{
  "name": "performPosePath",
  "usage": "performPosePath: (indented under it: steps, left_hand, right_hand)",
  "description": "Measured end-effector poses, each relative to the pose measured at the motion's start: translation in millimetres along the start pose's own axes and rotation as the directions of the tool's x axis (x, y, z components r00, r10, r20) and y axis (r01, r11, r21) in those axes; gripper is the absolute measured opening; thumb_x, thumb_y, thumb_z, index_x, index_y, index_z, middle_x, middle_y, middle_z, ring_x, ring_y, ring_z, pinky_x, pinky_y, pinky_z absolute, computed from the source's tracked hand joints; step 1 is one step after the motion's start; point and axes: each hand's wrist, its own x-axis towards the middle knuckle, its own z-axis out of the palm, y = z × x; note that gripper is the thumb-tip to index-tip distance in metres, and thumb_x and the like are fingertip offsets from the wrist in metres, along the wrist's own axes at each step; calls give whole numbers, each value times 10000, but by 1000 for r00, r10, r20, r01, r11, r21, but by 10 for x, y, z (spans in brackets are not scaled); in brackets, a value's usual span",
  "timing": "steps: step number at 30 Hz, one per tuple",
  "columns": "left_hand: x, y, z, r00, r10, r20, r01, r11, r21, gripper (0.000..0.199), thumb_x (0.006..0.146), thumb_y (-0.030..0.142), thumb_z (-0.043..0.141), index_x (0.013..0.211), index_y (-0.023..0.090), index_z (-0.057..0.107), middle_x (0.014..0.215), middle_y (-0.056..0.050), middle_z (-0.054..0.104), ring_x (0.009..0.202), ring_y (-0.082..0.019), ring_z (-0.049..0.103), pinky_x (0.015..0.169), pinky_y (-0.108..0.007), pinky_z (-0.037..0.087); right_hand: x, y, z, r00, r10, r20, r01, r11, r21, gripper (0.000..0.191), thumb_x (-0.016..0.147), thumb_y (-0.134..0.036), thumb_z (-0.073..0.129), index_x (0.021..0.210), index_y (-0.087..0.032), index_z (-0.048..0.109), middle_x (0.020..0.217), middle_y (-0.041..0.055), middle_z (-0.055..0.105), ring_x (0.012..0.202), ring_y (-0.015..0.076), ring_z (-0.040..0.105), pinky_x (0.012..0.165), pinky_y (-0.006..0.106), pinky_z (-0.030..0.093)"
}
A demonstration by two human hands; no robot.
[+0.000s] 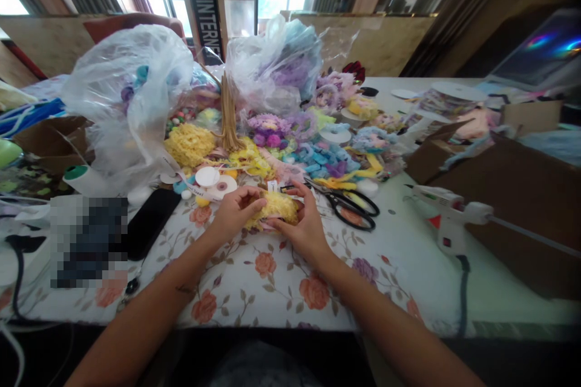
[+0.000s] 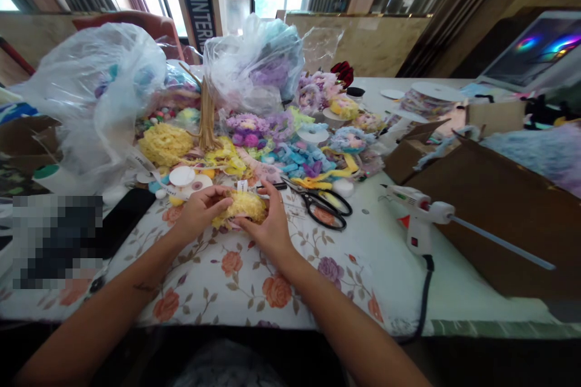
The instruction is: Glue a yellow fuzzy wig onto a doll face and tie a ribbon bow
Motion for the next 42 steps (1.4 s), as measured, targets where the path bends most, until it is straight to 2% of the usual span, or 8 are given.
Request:
performPosePath:
  steps: [9, 14, 20, 30, 33, 37, 42]
  left_hand:
    - [15, 3, -10, 999, 38, -1, -38, 999, 36, 224, 752, 355, 662, 724, 158, 560, 852, -33, 589, 789, -148, 531, 732, -268, 433]
    - [6, 21, 13, 999, 45, 9, -45, 999, 4, 221, 758, 357, 654, 730, 162, 553, 896, -48, 603, 860, -168, 545, 793, -283, 432]
    - [4, 29, 28, 998, 51, -23, -50, 997, 54, 216, 748, 353, 658, 737, 161, 560, 910, -57, 609, 877, -179, 551, 817, -299, 427]
    - [-12, -21, 46, 998, 6, -65, -10, 999, -53, 238, 727, 361, 682, 759, 161, 556, 932, -46, 591, 796, -142, 537, 723, -262, 427]
    - [-19, -11, 51, 998, 8, -66, -10, 1000, -29, 220, 746, 353, 669, 783, 157, 575, 896, -33, 575, 729, -124, 509, 675, -255, 412]
    - [-30, -5, 48, 996, 79, -44, -78, 997, 21, 196, 787, 345, 631, 800, 155, 586, 868, -35, 562, 737, -132, 494, 675, -261, 403]
    - [-42, 6, 41, 995, 90, -38, -88, 995, 55, 217, 795, 363, 618, 764, 156, 563, 860, -35, 554, 735, -134, 486, 674, -254, 397]
  right_hand:
    - [-10, -60, 8, 1000, 18, 0, -18, 1000, -16, 852, 607, -336, 820, 1336, -280, 382, 1204, 92, 477, 1023, 262, 542, 853, 438, 494]
    - [-12, -61, 4, 999, 34, -6, -34, 999, -7, 858, 596, -322, 828, 1332, -279, 387, 1198, 87, 475, 1001, 256, 550, 869, 447, 485]
    - [-7, -36, 5, 1000, 16, -7, -16, 1000, 7, 844, 603, -332, 824, 1326, -277, 392, 1188, 86, 478, 1026, 261, 541, 878, 448, 480]
    - [-2, -15, 2, 1000, -4, -16, 4, 1000, -18, 838, 611, -390, 810, 1331, -283, 394, 1197, 91, 496, 1014, 260, 543, 836, 430, 499]
    - [-3, -6, -2, 1000, -12, -15, 12, 1000, -16, 836, 613, -389, 809, 1332, -278, 396, 1195, 94, 497, 1017, 260, 542, 836, 428, 498]
    - [-6, 5, -1, 1000, -10, -13, 9, 1000, -15, 830, 622, -386, 805, 1335, -275, 393, 1200, 96, 497, 1033, 263, 536, 848, 430, 494]
    - [-6, 3, 9, 1000, -10, -9, 10, 1000, -11, 826, 619, -383, 806, 1329, -275, 397, 1197, 96, 496, 1058, 268, 524, 860, 432, 491]
